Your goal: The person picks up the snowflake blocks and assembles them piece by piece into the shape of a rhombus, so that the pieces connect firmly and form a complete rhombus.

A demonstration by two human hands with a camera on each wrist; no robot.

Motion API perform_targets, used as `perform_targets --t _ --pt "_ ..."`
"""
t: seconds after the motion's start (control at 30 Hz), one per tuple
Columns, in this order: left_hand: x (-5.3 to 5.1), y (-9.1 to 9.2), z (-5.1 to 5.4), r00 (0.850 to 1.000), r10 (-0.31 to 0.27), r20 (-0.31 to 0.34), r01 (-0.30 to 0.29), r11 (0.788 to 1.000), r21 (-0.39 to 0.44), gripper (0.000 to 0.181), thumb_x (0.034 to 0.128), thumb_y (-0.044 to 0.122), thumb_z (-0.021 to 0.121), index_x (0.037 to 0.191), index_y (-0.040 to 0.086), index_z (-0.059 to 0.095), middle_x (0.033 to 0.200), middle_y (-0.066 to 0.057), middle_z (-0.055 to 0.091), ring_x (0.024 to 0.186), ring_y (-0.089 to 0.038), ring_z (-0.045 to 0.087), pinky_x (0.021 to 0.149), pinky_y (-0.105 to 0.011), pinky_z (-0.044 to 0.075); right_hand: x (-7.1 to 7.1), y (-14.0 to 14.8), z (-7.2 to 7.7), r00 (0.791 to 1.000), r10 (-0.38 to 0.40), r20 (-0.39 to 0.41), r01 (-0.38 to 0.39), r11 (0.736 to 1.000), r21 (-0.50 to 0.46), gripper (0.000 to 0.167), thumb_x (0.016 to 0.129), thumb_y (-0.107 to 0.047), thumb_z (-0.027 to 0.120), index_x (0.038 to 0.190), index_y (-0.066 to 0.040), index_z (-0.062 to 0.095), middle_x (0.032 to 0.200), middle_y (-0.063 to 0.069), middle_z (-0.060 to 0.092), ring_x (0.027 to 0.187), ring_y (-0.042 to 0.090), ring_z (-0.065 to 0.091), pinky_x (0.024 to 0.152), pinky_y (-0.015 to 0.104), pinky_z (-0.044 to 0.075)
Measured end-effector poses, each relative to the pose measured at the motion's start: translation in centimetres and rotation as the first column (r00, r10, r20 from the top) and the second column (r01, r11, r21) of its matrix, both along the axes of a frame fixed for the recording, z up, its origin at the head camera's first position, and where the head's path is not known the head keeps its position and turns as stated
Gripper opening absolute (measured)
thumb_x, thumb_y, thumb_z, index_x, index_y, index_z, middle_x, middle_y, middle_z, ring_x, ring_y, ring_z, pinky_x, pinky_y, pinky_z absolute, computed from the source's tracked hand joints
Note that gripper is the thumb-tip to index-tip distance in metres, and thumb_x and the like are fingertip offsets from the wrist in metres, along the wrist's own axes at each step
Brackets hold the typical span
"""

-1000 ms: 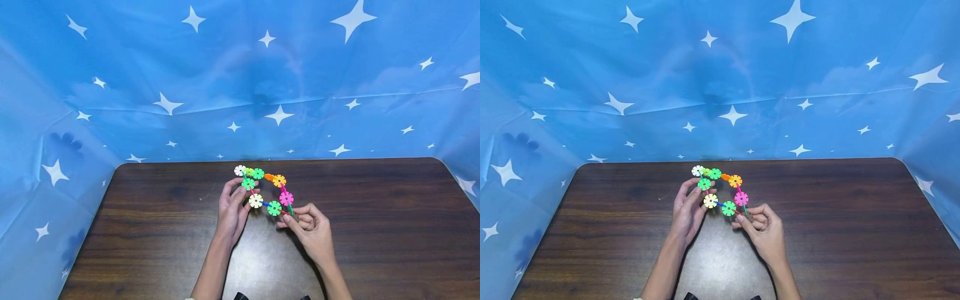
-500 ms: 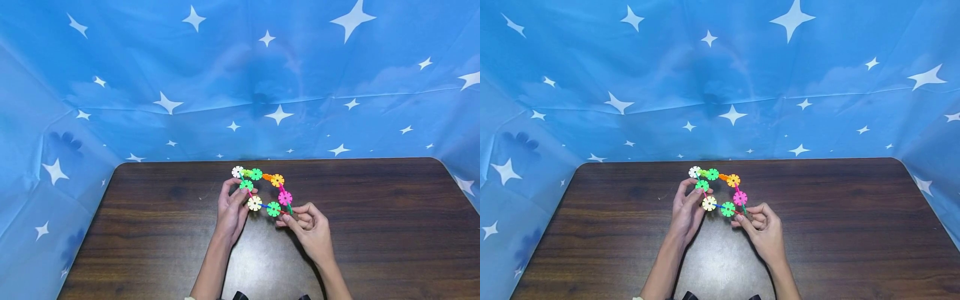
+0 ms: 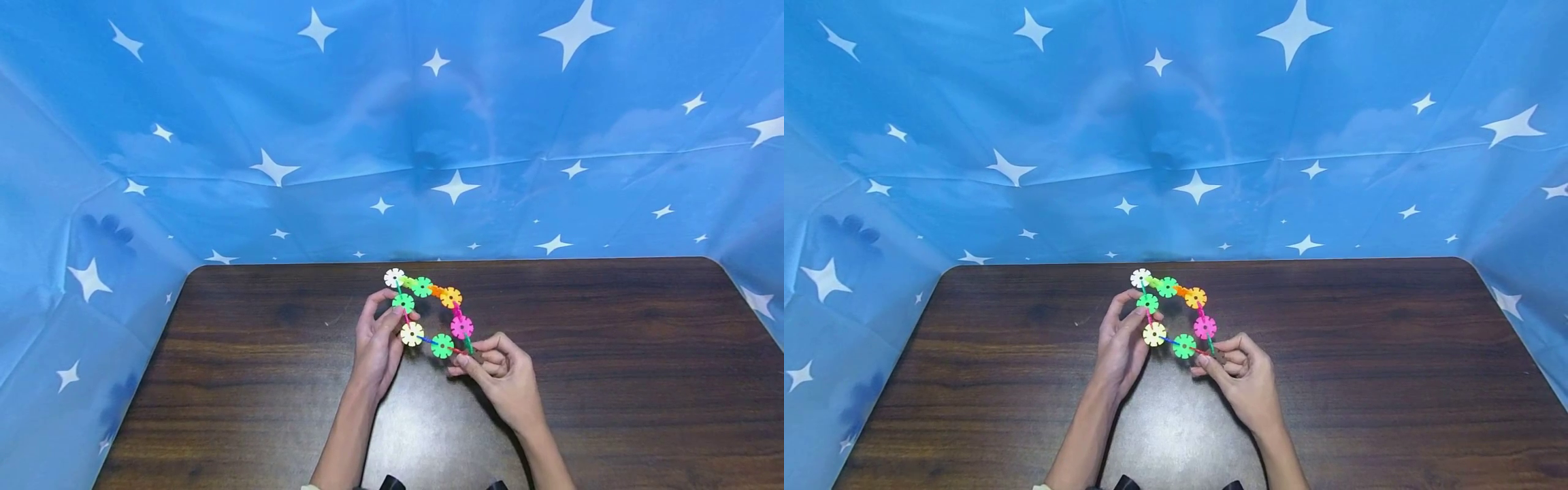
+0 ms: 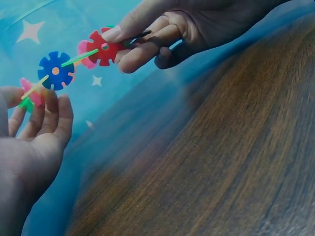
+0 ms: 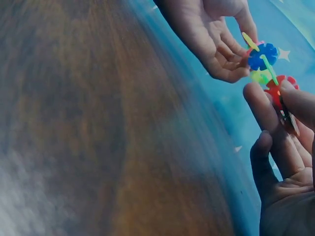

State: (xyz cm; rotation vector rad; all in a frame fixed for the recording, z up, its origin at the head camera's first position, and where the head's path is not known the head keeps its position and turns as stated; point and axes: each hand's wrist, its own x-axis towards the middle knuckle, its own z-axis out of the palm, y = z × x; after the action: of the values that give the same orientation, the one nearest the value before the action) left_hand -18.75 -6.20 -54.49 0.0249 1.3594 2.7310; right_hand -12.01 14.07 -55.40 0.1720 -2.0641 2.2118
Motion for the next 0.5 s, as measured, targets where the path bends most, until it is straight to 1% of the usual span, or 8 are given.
perform_targets --t 0.1,0.17,0.23,0.3,0.33,0.4,0.43,0.5 --pt "0.02 0.01 -0.02 1.000 -0.005 0.002 0.005 0.998 -0.064 0.026 0.1096 0.004 0.053 0.135 0.009 0.053 0.088 0.001 0.074 0.095 -0.017 0.073 0.083 -0.022 0.056 0.06 0.00 0.01 1.000 0.027 0.009 -0.027 0.999 0.029 0.028 0.095 0.007 0.075 0.109 0.018 0.054 0.083 0.022 0.079 0.075 0.023 0.082 0.071 0.024 0.065" --pt "0.03 0.06 -0.07 1.000 -0.007 0.003 0.008 0.992 -0.124 0.030 0.1106 0.006 0.053 0.140 0.007 0.053 0.094 0.001 0.074 0.100 -0.018 0.073 0.080 -0.022 0.056 0.10 0.07 0.06 0.999 0.026 0.018 -0.027 0.998 0.058 0.027 0.095 0.006 0.076 0.108 0.017 0.055 0.083 0.023 0.079 0.073 0.023 0.082 0.068 0.024 0.064" --pt "0.04 0.07 -0.21 1.000 0.001 -0.002 -0.002 0.980 -0.198 0.033 0.1111 0.008 0.054 0.143 0.004 0.054 0.100 0.002 0.073 0.101 -0.015 0.071 0.080 -0.021 0.055 0.18 0.14 0.11 0.999 0.006 0.035 -0.010 0.993 0.119 0.026 0.094 0.002 0.079 0.106 0.013 0.059 0.083 0.021 0.079 0.071 0.021 0.081 0.064 0.023 0.063" --pt "0.05 0.02 -0.39 1.000 0.017 -0.009 -0.019 0.958 -0.285 0.034 0.1115 0.009 0.054 0.145 0.002 0.056 0.110 0.001 0.073 0.103 -0.012 0.068 0.079 -0.021 0.054 0.28 0.16 0.14 0.998 -0.025 0.058 0.013 0.978 0.210 0.024 0.093 -0.003 0.083 0.104 0.005 0.063 0.082 0.017 0.080 0.069 0.017 0.079 0.059 0.022 0.059" --pt "0.03 -0.03 -0.50 1.000 0.022 -0.020 -0.028 0.945 -0.326 0.035 0.1117 0.010 0.054 0.145 0.001 0.057 0.114 -0.002 0.073 0.101 -0.010 0.066 0.078 -0.021 0.053 0.35 0.13 0.16 0.996 -0.043 0.074 0.023 0.965 0.260 0.023 0.092 -0.007 0.085 0.102 0.001 0.065 0.081 0.014 0.080 0.066 0.015 0.077 0.058 0.022 0.057" --pt "-0.15 -0.21 -0.62 0.998 0.030 -0.048 -0.048 0.905 -0.424 0.034 0.1116 0.011 0.055 0.144 0.000 0.060 0.120 -0.006 0.072 0.099 -0.009 0.062 0.078 -0.021 0.052 0.47 -0.03 0.22 0.992 -0.081 0.097 0.041 0.933 0.356 0.024 0.090 -0.013 0.088 0.098 -0.006 0.067 0.077 0.005 0.080 0.063 0.010 0.071 0.056 0.022 0.053" --pt "-0.29 -0.32 -0.60 0.998 0.027 -0.062 -0.053 0.878 -0.476 0.033 0.1116 0.011 0.055 0.143 0.001 0.062 0.123 -0.009 0.072 0.100 -0.009 0.062 0.080 -0.021 0.052 0.53 -0.14 0.26 0.990 -0.095 0.105 0.046 0.916 0.398 0.025 0.089 -0.016 0.090 0.096 -0.008 0.067 0.075 0.001 0.079 0.062 0.008 0.069 0.057 0.022 0.053" --pt "-0.73 -0.49 -0.47 0.997 -0.003 -0.083 -0.046 0.815 -0.578 0.032 0.1115 0.012 0.055 0.140 0.004 0.066 0.120 -0.016 0.070 0.093 -0.012 0.060 0.079 -0.022 0.051 0.61 -0.40 0.38 0.986 -0.126 0.112 0.058 0.878 0.476 0.027 0.086 -0.020 0.092 0.091 -0.012 0.066 0.072 -0.005 0.076 0.062 0.004 0.063 0.058 0.021 0.051"
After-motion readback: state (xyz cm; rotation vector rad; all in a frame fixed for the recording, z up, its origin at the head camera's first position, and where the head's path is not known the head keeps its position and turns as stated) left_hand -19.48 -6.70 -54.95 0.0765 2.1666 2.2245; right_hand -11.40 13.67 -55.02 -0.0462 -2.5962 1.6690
